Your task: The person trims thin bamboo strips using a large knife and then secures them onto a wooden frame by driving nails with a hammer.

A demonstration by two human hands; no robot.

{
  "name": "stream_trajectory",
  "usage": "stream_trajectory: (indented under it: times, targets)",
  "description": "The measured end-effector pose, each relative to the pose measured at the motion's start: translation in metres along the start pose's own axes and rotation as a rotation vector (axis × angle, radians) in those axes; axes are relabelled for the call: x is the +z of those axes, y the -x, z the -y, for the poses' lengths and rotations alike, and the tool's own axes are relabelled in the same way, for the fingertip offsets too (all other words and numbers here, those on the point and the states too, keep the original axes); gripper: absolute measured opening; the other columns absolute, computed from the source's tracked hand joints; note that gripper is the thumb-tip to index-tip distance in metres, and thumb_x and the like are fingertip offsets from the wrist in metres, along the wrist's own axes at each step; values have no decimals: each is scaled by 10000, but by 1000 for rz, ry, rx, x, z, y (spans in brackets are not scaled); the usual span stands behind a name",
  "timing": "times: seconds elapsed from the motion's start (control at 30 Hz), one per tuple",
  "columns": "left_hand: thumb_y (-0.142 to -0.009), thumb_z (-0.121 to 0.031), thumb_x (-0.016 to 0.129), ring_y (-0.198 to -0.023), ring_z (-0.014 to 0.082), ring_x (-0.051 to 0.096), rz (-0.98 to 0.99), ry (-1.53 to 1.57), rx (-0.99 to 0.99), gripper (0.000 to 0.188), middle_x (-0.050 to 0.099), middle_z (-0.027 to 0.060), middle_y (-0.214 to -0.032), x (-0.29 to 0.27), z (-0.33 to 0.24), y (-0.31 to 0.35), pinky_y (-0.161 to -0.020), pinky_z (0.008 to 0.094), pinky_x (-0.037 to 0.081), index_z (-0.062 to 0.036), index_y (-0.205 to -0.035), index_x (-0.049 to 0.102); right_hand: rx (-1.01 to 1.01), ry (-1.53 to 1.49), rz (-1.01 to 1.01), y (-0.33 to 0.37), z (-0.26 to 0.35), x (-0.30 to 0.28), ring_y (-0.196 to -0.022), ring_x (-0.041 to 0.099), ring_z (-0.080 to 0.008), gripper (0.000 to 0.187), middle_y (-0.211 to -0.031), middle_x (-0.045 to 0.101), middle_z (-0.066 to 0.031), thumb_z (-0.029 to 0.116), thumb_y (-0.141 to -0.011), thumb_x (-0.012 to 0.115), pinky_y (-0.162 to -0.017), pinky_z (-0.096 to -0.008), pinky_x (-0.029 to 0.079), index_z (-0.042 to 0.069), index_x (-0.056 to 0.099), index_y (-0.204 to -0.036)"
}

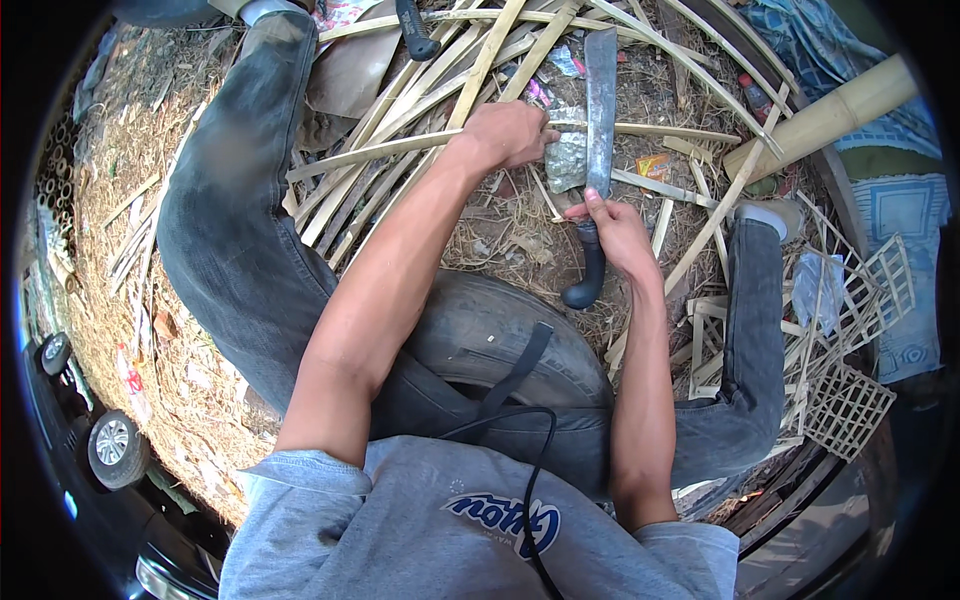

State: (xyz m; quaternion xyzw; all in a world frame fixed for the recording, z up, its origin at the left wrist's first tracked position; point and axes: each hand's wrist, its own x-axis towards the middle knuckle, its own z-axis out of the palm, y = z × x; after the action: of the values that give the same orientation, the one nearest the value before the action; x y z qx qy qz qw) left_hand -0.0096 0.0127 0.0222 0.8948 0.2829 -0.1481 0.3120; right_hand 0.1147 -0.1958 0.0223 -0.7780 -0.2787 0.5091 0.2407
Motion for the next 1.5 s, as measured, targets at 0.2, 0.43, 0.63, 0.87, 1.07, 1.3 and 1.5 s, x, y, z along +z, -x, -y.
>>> stream_trajectory:
  times: [0.2, 0.43, 0.63, 0.87, 1.07, 1.3, 1.5]
  targets:
    - [-1020, -438, 483, -936, 408, 685, 25, 33, -7, 484, 710, 236, -925, 1, 1, -1, -851, 510, 520, -10, -959, 701, -107, -163, -44, -6, -16, -2, -780, 609, -141, 479, -841, 720, -72, 394, -1084, 435, -787, -302, 480, 11, 718, -1024]
    - [-1018, -446, 485, -941, 407, 685, 8, -1, -10, 485, 710, 239, -936, -3, 2, 2, -861, 508, 522, -13, -972, 700, 92, -560, 258, 15, 28, -16, -910, 729, -243, 501, -940, 738, -180, 415, -1085, 416, -823, -304, 535, -34, 603, -1203]
    - [-1010, -450, 499, -942, 408, 685, 20, 25, -13, 480, 710, 241, -939, -3, -1, 1, -848, 513, 524, -14, -967, 696, -3, -752, 144, 9, 17, -15, -819, 708, -204, 492, -1063, 704, -223, 348, -1086, 440, -775, -321, 582, -102, 545, -1255]
    - [-1000, -444, 515, -913, 415, 684, -20, 8, 13, 460, 708, 234, -916, 1, 3, -2, -827, 519, 524, -18, -953, 683, -115, -429, -61, -2, -4, 19, -628, 570, -101, 349, -848, 703, -115, 225, -1092, 445, -644, -260, 501, -69, 591, -1211]
    - [-991, -438, 529, -887, 418, 683, -49, -14, 24, 435, 705, 233, -884, 3, 4, -1, -810, 525, 525, -33, -958, 684, 4, -517, -20, -1, 2, 29, -617, 569, -119, 319, -778, 668, -103, 202, -1098, 417, -615, -267, 479, -43, 575, -1228]
    - [-984, -444, 538, -901, 412, 687, -53, 1, -8, 438, 714, 228, -910, 3, 1, -1, -818, 524, 526, -34, -1003, 693, 13, -660, 139, 3, 10, 14, -630, 611, -152, 408, -740, 628, -100, 306, -1111, 370, -610, -284, 508, -42, 542, -1239]
    - [-983, -450, 538, -916, 410, 687, -58, -4, -10, 448, 715, 231, -923, 1, 1, 0, -833, 522, 526, -31, -1005, 695, -6, -683, 6, 1, 24, 8, -650, 619, -146, 487, -754, 645, -88, 397, -1108, 343, -624, -298, 512, -26, 581, -1144]
